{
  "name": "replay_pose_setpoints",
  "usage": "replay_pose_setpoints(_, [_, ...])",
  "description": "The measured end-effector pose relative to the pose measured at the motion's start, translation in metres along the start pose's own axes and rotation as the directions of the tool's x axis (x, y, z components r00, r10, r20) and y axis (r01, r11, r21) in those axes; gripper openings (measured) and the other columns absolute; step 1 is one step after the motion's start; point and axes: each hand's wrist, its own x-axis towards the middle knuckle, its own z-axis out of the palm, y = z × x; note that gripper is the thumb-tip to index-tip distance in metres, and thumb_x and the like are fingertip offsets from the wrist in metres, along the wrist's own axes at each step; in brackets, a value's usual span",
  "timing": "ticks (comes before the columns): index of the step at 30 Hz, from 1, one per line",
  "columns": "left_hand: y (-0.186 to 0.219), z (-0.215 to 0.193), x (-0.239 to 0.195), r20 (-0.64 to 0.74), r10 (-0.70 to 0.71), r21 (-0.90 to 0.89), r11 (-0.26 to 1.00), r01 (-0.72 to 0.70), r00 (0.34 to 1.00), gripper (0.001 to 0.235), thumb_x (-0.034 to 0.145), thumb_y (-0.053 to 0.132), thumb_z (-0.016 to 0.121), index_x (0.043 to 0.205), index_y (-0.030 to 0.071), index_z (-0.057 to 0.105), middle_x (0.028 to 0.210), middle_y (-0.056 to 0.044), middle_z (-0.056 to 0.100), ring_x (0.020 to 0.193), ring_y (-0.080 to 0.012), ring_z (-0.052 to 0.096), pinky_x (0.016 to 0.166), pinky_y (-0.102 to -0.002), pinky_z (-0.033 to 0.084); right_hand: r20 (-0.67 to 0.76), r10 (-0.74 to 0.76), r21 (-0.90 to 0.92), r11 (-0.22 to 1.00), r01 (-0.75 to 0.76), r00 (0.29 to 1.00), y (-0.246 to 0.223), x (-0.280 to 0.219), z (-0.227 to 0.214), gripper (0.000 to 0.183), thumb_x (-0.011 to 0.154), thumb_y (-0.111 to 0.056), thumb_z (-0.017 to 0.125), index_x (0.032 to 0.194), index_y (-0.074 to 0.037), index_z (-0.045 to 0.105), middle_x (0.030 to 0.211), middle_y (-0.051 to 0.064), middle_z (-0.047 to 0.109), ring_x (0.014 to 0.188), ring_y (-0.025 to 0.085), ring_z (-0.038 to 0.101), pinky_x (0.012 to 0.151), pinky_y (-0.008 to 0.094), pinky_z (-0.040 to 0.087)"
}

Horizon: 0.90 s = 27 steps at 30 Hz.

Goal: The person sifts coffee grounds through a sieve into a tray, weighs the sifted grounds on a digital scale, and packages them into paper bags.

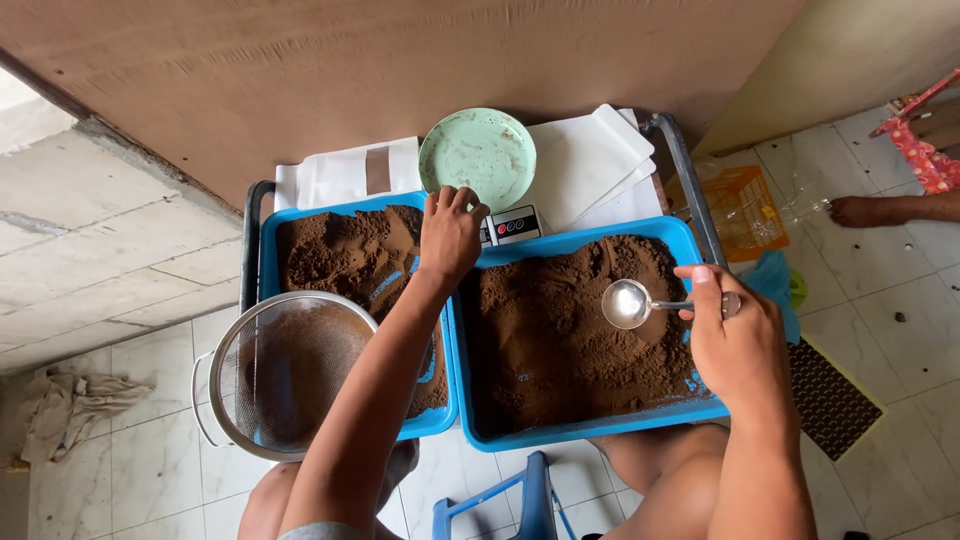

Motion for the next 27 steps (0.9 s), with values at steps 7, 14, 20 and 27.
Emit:
replay_pose_setpoints(7, [-0.005,-0.025,-0.001,0.025,-0.026,-0.071,0.997,0.027,0.999,0.043,0.086,-0.005,0.054,0.122,0.008,0.072,0.120,-0.015,0.063,0.110,-0.0380,0.054,0.097,-0.057,0.044,-0.009,-0.044,-0.013,0.999,0.044,0.999,0.002,0.001,0.001,0.049,0.112,-0.036,0.032,0.119,-0.012,0.074,0.102,0.014,0.078,0.082,0.027,0.077,0.074,0.044,0.053])
replay_pose_setpoints(14, [-0.018,-0.118,-0.029,0.109,-0.156,-0.196,0.965,0.175,0.982,0.042,0.094,0.023,0.067,0.135,0.013,0.064,0.136,-0.011,0.058,0.127,-0.0332,0.047,0.108,-0.054,0.038,0.001,-0.013,-0.031,0.999,0.013,1.000,0.006,0.003,-0.001,0.049,0.112,-0.037,0.033,0.120,-0.012,0.074,0.101,0.013,0.077,0.087,0.028,0.075,0.077,0.046,0.052])
replay_pose_setpoints(20, [-0.007,-0.198,-0.097,0.029,-0.190,-0.345,0.920,0.188,0.981,0.035,0.099,0.023,0.066,0.133,0.015,0.064,0.130,-0.009,0.059,0.118,-0.0339,0.050,0.096,-0.049,0.038,-0.043,-0.052,-0.048,0.998,0.050,0.998,0.016,0.006,0.001,0.040,0.113,-0.030,0.040,0.118,-0.010,0.074,0.103,0.012,0.077,0.092,0.026,0.075,0.077,0.045,0.055])
replay_pose_setpoints(27, [0.018,-0.211,-0.126,0.094,-0.098,-0.400,0.908,0.127,0.991,0.035,0.095,0.024,0.067,0.128,0.012,0.063,0.132,-0.008,0.063,0.119,-0.0308,0.056,0.099,-0.050,0.038,-0.083,-0.203,-0.064,0.978,0.199,0.976,0.031,0.012,0.010,0.016,0.106,-0.018,0.061,0.108,-0.009,0.075,0.095,0.006,0.076,0.073,0.022,0.071,0.076,0.038,0.053])
